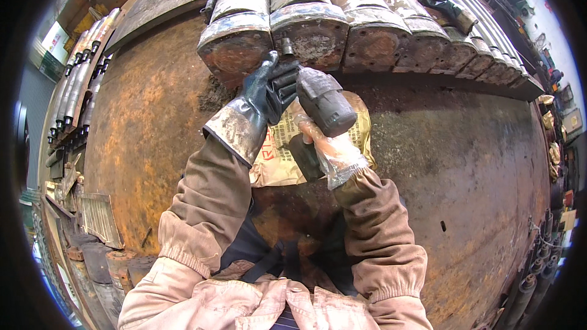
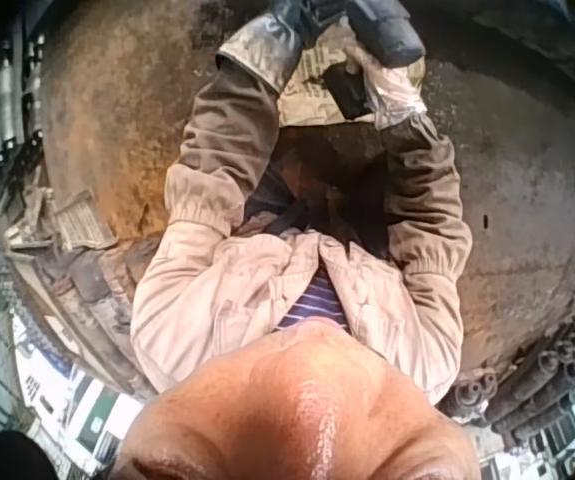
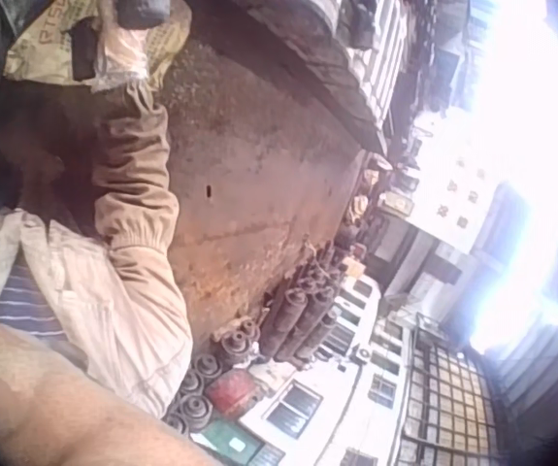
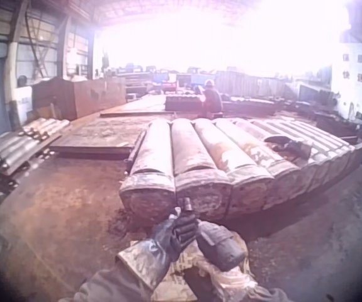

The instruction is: The person uses a cordless drill to create holes in a row of large, cylindrical metal objects. They repeatedly pick up drill bits from a paper bag, insert them into the drill, and drill into the metal pieces one by one.

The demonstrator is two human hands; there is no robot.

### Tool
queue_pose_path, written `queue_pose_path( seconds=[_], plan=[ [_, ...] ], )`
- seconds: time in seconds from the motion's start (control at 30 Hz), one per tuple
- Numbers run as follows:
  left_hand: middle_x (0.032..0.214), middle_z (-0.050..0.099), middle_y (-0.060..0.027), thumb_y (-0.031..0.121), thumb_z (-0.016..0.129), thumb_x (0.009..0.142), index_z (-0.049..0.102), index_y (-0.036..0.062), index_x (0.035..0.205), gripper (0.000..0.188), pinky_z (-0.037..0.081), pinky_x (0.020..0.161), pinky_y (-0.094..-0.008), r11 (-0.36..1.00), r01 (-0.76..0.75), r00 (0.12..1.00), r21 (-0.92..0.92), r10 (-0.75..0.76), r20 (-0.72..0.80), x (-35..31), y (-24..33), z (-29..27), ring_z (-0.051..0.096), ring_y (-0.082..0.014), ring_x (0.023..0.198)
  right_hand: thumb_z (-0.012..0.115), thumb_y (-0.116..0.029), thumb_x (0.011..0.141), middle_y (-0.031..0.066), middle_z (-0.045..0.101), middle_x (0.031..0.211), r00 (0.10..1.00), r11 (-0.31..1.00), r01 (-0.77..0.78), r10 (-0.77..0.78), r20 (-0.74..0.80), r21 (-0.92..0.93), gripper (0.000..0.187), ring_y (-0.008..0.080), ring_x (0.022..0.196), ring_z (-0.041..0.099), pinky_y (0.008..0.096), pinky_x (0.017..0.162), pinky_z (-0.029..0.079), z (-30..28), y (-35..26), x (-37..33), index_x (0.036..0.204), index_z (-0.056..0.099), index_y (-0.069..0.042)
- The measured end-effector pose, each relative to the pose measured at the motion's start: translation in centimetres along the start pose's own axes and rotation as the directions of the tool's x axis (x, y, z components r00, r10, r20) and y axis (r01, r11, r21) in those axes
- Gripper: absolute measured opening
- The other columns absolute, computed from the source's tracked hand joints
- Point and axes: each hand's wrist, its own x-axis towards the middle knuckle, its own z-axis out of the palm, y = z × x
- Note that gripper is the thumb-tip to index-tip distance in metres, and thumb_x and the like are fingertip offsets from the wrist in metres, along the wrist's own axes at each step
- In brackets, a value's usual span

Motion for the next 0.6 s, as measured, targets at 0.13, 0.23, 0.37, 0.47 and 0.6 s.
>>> queue_pose_path(
  seconds=[0.13,0.23,0.37,0.47,0.6],
  plan=[
    [0.11,0.069,-0.0165,0.045,0.053,0.098,0.064,0.0008,0.117,0.05,0.053,0.092,-0.0381,0.999,-0.034,0.999,0.015,0.034,-0.033,1.1,-0.7,-0.6,0.067,-0.0271,0.098,0.068,-0.002,0.086,0.001,0.056,0.086,0.995,0.995,0.099,-0.099,0.024,-0.014,0.029,0.0106,0.066,0.05,0.0256,0.062,0.042,-1.4,3.5,1.9,0.113,0.058,-0.003],
    [0.106,0.07,-0.0139,0.044,0.056,0.097,0.065,0.0015,0.115,0.047,0.055,0.084,-0.0375,0.997,-0.067,0.997,0.049,0.07,-0.046,0.8,-0.7,-1.1,0.068,-0.025,0.091,0.066,-0.001,0.087,0.0012,0.055,0.082,0.994,0.993,0.099,-0.095,0.06,-0.069,0.021,0.0105,0.066,0.05,0.0248,0.062,0.042,-1.4,4.7,3.7,0.105,0.058,-0.004],
    [0.103,0.07,-0.0154,0.044,0.061,0.094,0.065,0.0005,0.112,0.047,0.055,0.083,-0.0381,0.992,-0.123,0.987,0.033,0.126,-0.104,0.0,0.0,-2.0,0.068,-0.0265,0.088,0.065,-0.004,0.088,0.0013,0.055,0.08,0.984,0.99,0.142,-0.142,0.108,0.008,0.012,0.0114,0.067,0.051,0.0268,0.061,0.042,-0.2,6.8,5.6,0.097,0.058,-0.004],
    [0.104,0.07,-0.0168,0.043,0.063,0.093,0.064,-0.0004,0.111,0.047,0.055,0.084,-0.0389,0.989,-0.144,0.988,0.017,0.144,-0.062,-0.5,0.1,-1.4,0.068,-0.0281,0.089,0.067,-0.013,0.088,0.0023,0.057,0.081,0.894,0.818,0.444,-0.432,0.119,-0.364,0.014,0.0125,0.069,0.054,0.0295,0.061,0.043,-0.6,8.5,7.4,0.097,0.059,-0.005],
    [0.108,0.069,-0.0179,0.043,0.061,0.094,0.062,-0.0024,0.116,0.051,0.055,0.087,-0.0385,0.986,-0.166,0.986,-0.002,0.166,-0.02,0.0,0.4,-2.6,0.067,-0.0286,0.095,0.064,-0.022,0.09,0.0127,0.055,0.113,0.936,0.926,0.35,-0.353,0.006,-0.142,0.041,0.0232,0.1,0.056,0.0348,0.085,0.047,0.4,7.8,8.4,0.124,0.05,-0.004]
  ],
)
